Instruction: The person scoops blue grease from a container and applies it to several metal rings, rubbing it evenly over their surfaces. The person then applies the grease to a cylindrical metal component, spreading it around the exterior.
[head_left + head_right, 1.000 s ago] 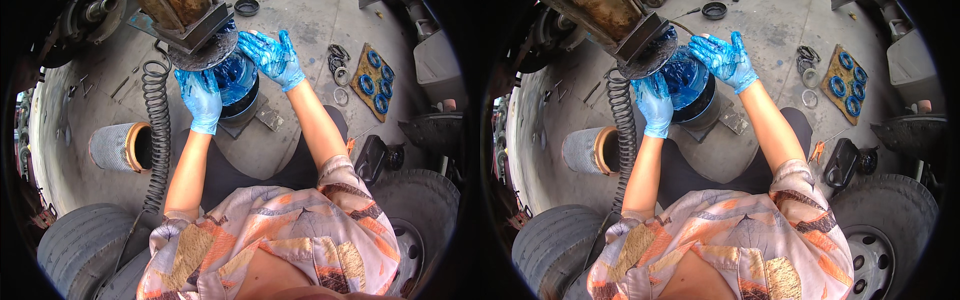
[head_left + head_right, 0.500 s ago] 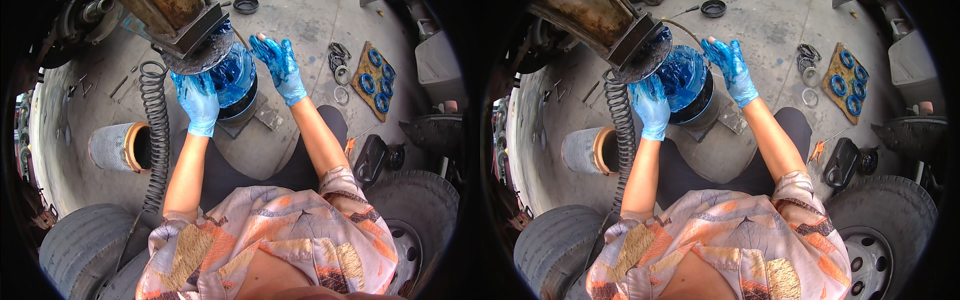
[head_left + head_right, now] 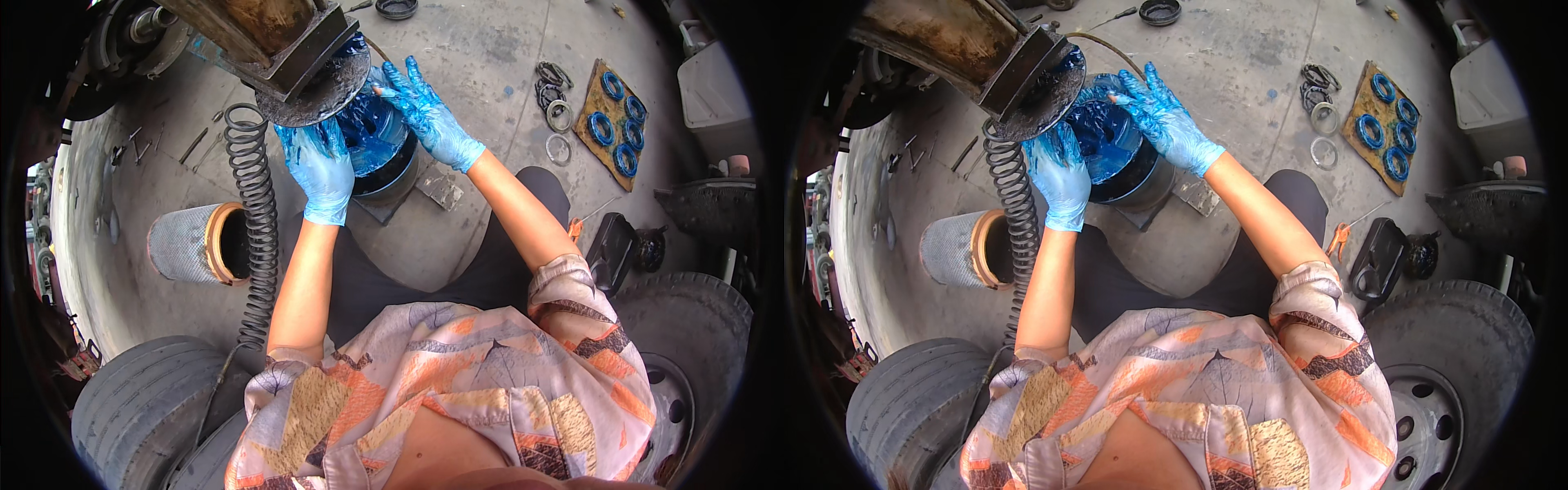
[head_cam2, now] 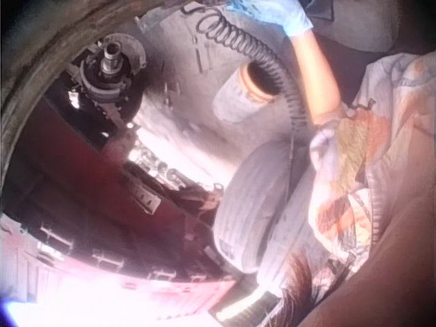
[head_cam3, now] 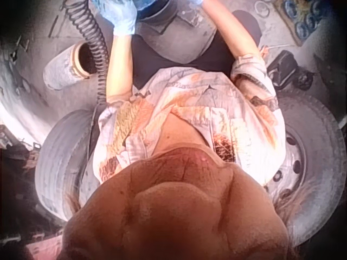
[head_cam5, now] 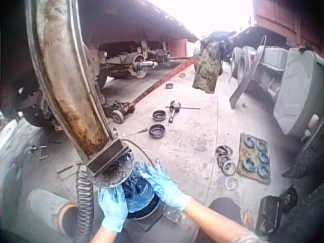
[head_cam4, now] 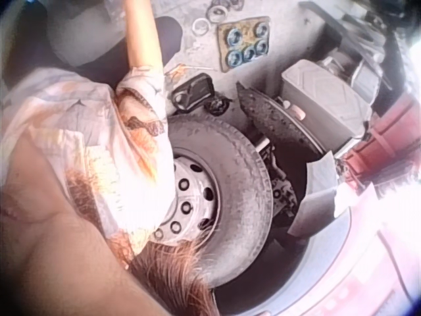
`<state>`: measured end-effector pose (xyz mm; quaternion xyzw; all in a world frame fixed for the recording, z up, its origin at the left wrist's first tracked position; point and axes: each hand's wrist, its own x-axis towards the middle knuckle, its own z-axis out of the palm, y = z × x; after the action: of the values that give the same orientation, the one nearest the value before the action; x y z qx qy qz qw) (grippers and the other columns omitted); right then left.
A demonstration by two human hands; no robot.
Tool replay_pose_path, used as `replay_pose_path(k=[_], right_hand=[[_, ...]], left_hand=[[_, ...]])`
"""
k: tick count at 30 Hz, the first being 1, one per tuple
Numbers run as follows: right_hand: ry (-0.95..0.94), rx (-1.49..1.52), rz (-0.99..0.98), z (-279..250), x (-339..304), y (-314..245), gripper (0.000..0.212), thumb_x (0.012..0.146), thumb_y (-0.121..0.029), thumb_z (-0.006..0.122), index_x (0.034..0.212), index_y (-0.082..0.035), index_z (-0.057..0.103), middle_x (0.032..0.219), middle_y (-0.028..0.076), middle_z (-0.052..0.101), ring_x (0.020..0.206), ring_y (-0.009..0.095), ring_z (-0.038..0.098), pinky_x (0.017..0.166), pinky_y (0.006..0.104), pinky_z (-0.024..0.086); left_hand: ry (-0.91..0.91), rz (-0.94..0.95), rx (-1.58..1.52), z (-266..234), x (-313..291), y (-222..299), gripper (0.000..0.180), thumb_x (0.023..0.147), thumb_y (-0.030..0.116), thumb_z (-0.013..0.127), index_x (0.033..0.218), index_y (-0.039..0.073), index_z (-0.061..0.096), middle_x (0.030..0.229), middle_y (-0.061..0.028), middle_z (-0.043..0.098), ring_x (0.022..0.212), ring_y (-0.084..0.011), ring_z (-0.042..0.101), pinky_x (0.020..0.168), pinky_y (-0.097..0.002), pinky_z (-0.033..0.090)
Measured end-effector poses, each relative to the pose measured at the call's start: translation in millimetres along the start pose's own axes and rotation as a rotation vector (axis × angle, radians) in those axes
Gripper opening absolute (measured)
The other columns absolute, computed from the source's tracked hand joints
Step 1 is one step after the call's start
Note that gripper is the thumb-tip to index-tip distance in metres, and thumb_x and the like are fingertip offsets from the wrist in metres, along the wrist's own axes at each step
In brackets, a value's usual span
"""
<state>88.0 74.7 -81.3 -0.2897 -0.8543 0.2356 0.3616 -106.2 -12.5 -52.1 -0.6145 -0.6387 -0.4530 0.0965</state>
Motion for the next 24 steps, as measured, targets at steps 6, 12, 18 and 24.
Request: replay_pose_path(k=[6,12,18,24], right_hand=[[-0.031,-0.078,-0.006,-11,-32,25,0.052,0.104,-0.043,0.028,0.15,-0.022,0.036,0.157,0.011,0.03,0.146,0.045,0.009,0.12,0.051,0.009],[0.199,0.655,0.219,-32,-22,-5,0.066,0.101,-0.058,0.028,0.15,-0.014,0.034,0.154,0.01,0.036,0.133,0.031,0.045,0.104,0.0407,0.041],[0.002,1.389,0.455,-38,7,-46,0.08,0.095,-0.07,0.024,0.155,-0.016,0.023,0.153,0.011,0.038,0.052,0.009,0.051,0.048,0.0203,0.039],[-0.27,1.026,0.431,-25,-26,-42,0.075,0.098,-0.064,0.027,0.155,-0.014,0.023,0.158,0.006,0.031,0.058,0.007,0.05,0.048,0.0196,0.039]], left_hand=[[0.046,0.002,-0.013,1,0,0,0.037,0.097,0.021,0.055,0.119,-0.008,0.055,0.121,-0.0301,0.056,0.112,-0.047,0.052,0.098,-0.0491,0.039],[-0.007,-0.034,-0.005,0,-3,-4,0.044,0.096,0.021,0.056,0.128,-0.008,0.048,0.131,-0.0302,0.051,0.119,-0.0472,0.048,0.105,-0.0487,0.036],[-0.035,-0.024,-0.031,-1,-1,-3,0.043,0.096,0.021,0.056,0.127,-0.007,0.049,0.129,-0.0298,0.052,0.119,-0.0469,0.049,0.104,-0.0488,0.037],[-0.017,-0.027,-0.059,2,-2,-2,0.041,0.096,0.021,0.055,0.126,-0.007,0.05,0.126,-0.0305,0.054,0.118,-0.0476,0.049,0.103,-0.0495,0.036]])
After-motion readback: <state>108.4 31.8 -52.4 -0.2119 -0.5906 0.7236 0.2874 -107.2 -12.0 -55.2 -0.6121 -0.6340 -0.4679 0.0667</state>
